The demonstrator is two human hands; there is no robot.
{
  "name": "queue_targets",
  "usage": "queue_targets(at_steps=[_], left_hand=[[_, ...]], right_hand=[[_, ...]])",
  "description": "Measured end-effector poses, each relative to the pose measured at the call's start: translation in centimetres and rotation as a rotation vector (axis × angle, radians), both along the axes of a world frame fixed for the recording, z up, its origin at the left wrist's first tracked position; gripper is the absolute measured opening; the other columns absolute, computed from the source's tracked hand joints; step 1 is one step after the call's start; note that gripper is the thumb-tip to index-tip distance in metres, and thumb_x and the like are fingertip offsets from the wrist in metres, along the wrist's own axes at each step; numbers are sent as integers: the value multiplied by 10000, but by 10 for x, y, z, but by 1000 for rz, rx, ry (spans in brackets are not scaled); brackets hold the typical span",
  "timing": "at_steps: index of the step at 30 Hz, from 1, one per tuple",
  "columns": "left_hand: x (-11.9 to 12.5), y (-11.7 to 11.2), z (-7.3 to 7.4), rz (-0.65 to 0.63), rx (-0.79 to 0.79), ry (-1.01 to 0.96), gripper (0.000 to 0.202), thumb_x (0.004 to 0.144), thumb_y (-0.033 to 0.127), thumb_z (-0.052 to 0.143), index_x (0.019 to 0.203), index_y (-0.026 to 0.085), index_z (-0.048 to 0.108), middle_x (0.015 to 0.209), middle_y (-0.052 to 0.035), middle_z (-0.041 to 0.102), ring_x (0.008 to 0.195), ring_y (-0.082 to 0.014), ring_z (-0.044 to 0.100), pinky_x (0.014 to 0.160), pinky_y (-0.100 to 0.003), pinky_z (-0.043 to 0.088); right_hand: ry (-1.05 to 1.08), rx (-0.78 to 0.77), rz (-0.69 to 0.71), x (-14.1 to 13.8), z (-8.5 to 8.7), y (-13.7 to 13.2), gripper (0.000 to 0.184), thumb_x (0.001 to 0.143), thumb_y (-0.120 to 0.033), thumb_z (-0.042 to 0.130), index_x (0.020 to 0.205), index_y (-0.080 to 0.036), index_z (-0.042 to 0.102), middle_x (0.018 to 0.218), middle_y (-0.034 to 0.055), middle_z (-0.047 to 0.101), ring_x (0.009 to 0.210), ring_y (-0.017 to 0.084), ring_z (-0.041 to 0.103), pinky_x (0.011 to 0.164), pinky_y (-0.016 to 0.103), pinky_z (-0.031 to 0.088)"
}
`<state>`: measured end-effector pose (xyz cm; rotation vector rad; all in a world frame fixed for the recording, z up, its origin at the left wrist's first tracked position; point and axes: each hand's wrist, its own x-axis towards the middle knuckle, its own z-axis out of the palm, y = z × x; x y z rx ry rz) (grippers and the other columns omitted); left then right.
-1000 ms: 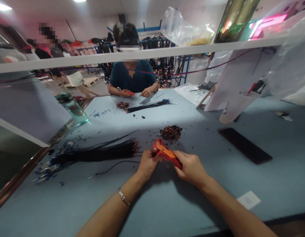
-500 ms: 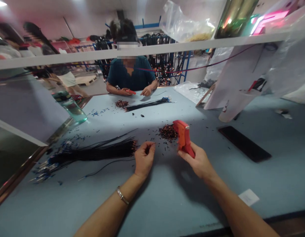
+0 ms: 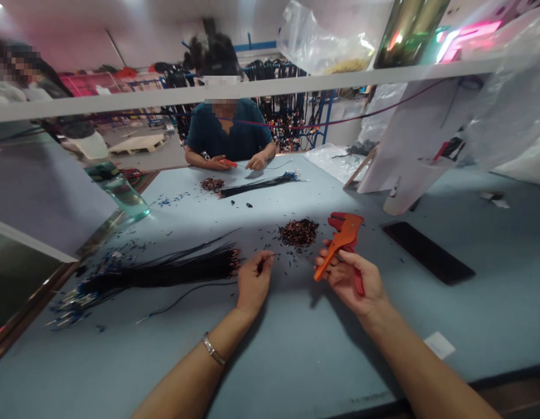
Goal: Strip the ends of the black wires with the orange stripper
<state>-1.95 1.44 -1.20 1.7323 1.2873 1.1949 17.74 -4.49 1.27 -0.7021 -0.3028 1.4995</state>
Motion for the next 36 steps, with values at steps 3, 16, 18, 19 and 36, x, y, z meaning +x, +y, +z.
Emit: queue_targets(at_steps=[3, 16, 18, 19, 36], left_hand=[[0, -1, 2, 24, -8, 32, 181, 794, 318, 534, 764, 169, 632, 590, 33, 551, 552, -101, 472, 546, -187, 371], [1, -2, 4, 41, 15, 39, 157, 824, 268, 491, 800, 174, 614, 655, 18, 585, 607, -118, 516, 601, -208, 399], [1, -2, 3, 26, 11, 26, 162, 827, 264, 495, 804, 178, 630, 696, 5, 621, 646, -127, 546, 628, -212, 411], [1, -2, 3, 20, 6, 18, 163, 828, 262, 497, 807, 179, 635, 707, 2, 631, 658, -129, 555, 635, -212, 413], [4, -5, 8, 27, 3, 68, 175, 825, 237, 475, 737, 163, 606, 572, 32, 532, 549, -106, 478, 537, -196, 341]], right_hand=[[-1, -7, 32, -1, -1, -1, 238, 718, -188, 574, 945, -175, 643, 778, 45, 678, 718, 199, 635, 725, 363, 517], [-272, -34, 540, -10, 1, -12, 277, 709, -275, 611, 955, -149, 624, 822, 91, 713, 688, 210, 683, 593, 298, 495], [-294, -29, 557, -10, 1, -13, 282, 700, -275, 616, 953, -150, 622, 819, 90, 712, 687, 210, 685, 583, 292, 491], [-303, -17, 564, -11, 1, -13, 281, 700, -275, 616, 952, -152, 622, 823, 90, 711, 689, 209, 685, 582, 290, 491], [-359, 26, 615, -16, 3, -17, 298, 687, -234, 657, 962, -129, 612, 841, 104, 712, 678, 214, 688, 578, 313, 528]])
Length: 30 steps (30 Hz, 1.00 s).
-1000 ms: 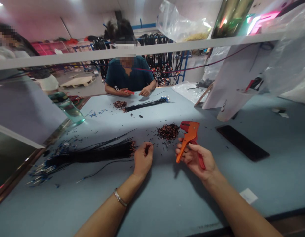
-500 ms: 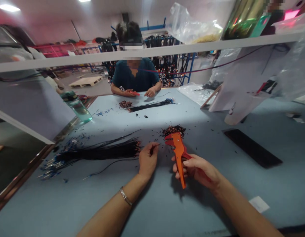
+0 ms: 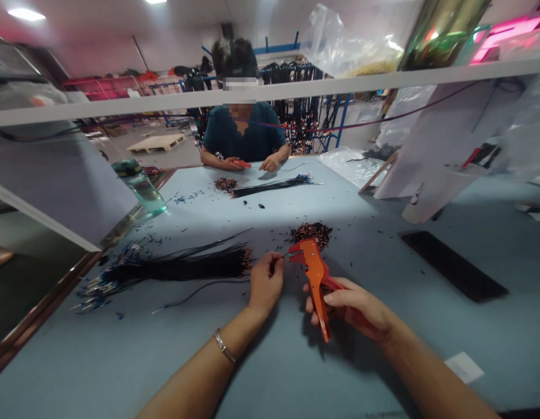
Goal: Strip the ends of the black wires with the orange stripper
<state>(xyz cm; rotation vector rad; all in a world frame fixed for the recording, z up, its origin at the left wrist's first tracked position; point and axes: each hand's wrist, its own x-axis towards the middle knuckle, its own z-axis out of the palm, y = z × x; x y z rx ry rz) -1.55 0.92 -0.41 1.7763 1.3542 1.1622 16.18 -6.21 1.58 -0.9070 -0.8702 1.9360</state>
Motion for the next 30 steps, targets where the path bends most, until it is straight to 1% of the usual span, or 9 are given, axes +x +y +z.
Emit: queue_targets(at_steps=[8, 13, 21, 25, 30], left_hand=[[0, 0, -2, -75, 15, -15, 183, 835, 240, 476, 791, 163, 636, 639, 6, 596, 609, -124, 526, 590, -208, 375], [0, -1, -1, -84, 11, -46, 195, 839, 248, 481, 806, 163, 654, 671, -3, 638, 625, -128, 550, 589, -210, 385], [2, -1, -1, -78, -3, -74, 189, 817, 249, 500, 778, 157, 661, 651, 2, 643, 603, -123, 545, 574, -205, 387], [1, -1, -3, -77, -4, -74, 190, 812, 258, 513, 779, 150, 666, 650, 0, 646, 608, -124, 553, 584, -201, 391], [1, -1, -4, -75, 6, -76, 183, 805, 244, 519, 784, 150, 675, 672, -10, 664, 624, -132, 565, 597, -208, 398]], right_hand=[[-18, -5, 8, -1, -1, 0, 330, 678, -242, 664, 980, -124, 606, 844, 104, 709, 680, 218, 686, 570, 318, 529], [-34, -12, 4, -2, -1, 0, 329, 681, -238, 655, 989, -130, 612, 828, 94, 704, 676, 216, 684, 573, 318, 527], [-33, -41, 0, -2, -3, -1, 312, 673, -233, 677, 963, -139, 612, 788, 62, 683, 663, 202, 674, 597, 316, 523], [-31, -44, -2, -2, -5, -1, 310, 684, -250, 672, 966, -138, 606, 771, 58, 676, 645, 198, 666, 576, 307, 512], [-64, -49, -22, -4, -5, -2, 276, 707, -293, 676, 925, -136, 611, 740, 54, 660, 602, 173, 636, 580, 306, 500]])
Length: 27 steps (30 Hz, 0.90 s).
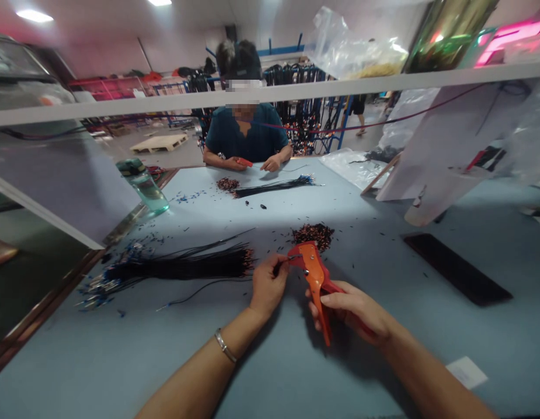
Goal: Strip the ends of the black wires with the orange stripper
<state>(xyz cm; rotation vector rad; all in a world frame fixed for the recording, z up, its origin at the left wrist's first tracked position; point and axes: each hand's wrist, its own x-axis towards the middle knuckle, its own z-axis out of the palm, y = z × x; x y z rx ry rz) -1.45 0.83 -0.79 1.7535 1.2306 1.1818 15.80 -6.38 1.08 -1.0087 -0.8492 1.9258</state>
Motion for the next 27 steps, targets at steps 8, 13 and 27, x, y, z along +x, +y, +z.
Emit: queue_targets(at_steps=[8, 13, 27], left_hand=[[-1, 1, 2, 7, 1, -10, 188, 797, 254, 514, 757, 154, 668, 615, 10, 630, 588, -125, 540, 569, -200, 390], [-1, 0, 6, 5, -9, -50, 182, 785, 263, 525, 734, 155, 662, 592, 18, 607, 560, -111, 513, 551, -188, 383], [-3, -1, 7, 2, -7, -62, 208, 800, 296, 527, 766, 150, 671, 624, 7, 627, 576, -114, 519, 553, -192, 389]], right_hand=[[-63, 23, -62, -7, 0, -2, 241, 726, -344, 684, 818, -143, 589, 616, 21, 607, 494, 134, 559, 500, 266, 451], [-83, 50, -48, -10, 1, -4, 272, 730, -381, 683, 787, -146, 560, 597, 5, 587, 474, 125, 554, 462, 235, 420], [-187, 136, -127, -22, -6, -5, 417, 715, -497, 669, 564, -182, 442, 418, -64, 434, 299, 68, 396, 257, 167, 277]])
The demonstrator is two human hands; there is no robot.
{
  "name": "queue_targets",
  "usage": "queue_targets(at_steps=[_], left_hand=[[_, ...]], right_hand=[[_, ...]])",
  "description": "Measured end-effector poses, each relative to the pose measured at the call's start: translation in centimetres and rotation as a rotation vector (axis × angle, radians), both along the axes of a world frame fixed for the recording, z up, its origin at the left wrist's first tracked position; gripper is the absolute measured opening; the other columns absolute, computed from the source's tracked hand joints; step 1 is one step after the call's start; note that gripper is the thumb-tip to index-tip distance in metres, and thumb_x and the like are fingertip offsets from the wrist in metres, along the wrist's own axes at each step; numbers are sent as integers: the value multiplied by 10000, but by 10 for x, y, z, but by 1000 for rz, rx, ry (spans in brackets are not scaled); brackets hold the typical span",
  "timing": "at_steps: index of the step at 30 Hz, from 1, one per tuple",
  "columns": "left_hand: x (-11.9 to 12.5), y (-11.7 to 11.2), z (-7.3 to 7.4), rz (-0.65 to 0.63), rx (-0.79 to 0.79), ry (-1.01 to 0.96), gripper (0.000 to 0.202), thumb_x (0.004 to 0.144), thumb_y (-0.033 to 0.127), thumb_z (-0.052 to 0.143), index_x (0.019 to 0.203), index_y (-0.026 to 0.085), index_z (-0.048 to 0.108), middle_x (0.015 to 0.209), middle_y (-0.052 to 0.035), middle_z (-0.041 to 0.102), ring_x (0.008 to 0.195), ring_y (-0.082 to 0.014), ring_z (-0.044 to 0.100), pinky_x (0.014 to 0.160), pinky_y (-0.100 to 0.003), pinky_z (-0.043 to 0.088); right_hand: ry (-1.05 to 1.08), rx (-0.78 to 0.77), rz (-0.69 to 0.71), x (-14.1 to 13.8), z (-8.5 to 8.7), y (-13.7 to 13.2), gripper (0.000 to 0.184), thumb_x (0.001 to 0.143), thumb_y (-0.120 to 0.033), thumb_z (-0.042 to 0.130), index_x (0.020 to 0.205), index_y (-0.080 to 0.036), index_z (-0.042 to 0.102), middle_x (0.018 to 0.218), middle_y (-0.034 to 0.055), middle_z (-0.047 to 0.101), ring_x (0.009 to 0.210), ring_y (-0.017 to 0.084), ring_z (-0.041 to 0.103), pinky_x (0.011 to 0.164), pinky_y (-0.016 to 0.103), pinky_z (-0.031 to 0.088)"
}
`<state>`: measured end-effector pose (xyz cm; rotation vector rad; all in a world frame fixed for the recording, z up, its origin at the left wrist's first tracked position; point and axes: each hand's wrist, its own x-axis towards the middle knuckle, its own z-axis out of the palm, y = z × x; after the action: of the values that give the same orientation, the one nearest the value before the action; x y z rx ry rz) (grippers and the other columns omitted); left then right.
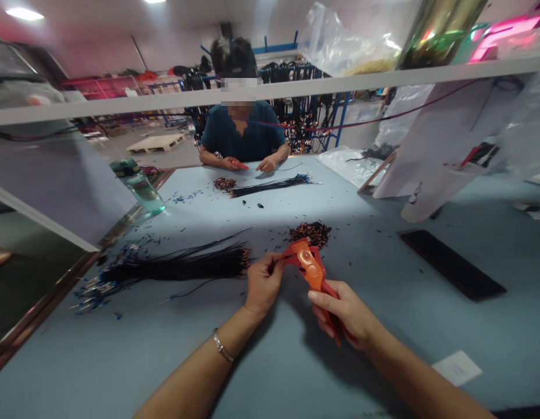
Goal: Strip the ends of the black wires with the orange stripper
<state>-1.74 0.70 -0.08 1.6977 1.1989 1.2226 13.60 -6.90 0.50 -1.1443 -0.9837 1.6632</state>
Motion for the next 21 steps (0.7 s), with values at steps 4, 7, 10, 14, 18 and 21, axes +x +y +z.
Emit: queue_targets(at_steps=[4, 7, 10, 14, 18, 21], left_hand=[[1, 1, -1, 14, -5, -2, 207, 802, 302, 524, 775, 150, 663, 623, 12, 614, 573, -109, 505, 557, -190, 380], [0, 3, -3, 51, -21, -22, 201, 790, 318, 544, 748, 149, 645, 599, 25, 571, 569, -104, 482, 563, -189, 371], [-1, 6, -6, 65, -43, -43, 193, 784, 320, 552, 739, 149, 629, 574, 38, 519, 557, -97, 459, 558, -187, 360], [-1, 6, -7, 46, -49, -32, 188, 792, 312, 547, 746, 146, 622, 575, 39, 516, 556, -95, 458, 555, -185, 362], [-1, 4, -8, 21, -42, -3, 199, 801, 318, 540, 745, 144, 621, 588, 33, 532, 554, -94, 463, 555, -188, 365], [-1, 3, -8, 11, -31, 20, 200, 807, 310, 529, 731, 144, 609, 584, 35, 518, 543, -89, 447, 549, -187, 356]], right_hand=[[85, -32, -1, 2, 2, 1, 380, 693, -465, 695, 609, -180, 458, 444, -52, 476, 312, 72, 417, 281, 171, 288], [207, -65, -66, 11, 10, 2, 300, 683, -396, 709, 723, -173, 512, 512, -42, 525, 380, 86, 482, 359, 187, 365], [311, -57, -134, 20, 17, 5, 280, 679, -366, 695, 838, -179, 560, 607, -16, 580, 494, 135, 565, 431, 232, 435], [291, -6, -167, 24, 17, 7, 310, 674, -319, 697, 924, -175, 585, 768, 29, 648, 667, 197, 644, 602, 312, 500], [217, 19, -154, 22, 15, 6, 321, 696, -320, 693, 956, -168, 583, 810, 43, 646, 689, 202, 644, 630, 324, 496], [139, 48, -166, 22, 14, 6, 360, 694, -345, 697, 977, -162, 571, 821, 50, 638, 693, 206, 639, 623, 329, 500]])
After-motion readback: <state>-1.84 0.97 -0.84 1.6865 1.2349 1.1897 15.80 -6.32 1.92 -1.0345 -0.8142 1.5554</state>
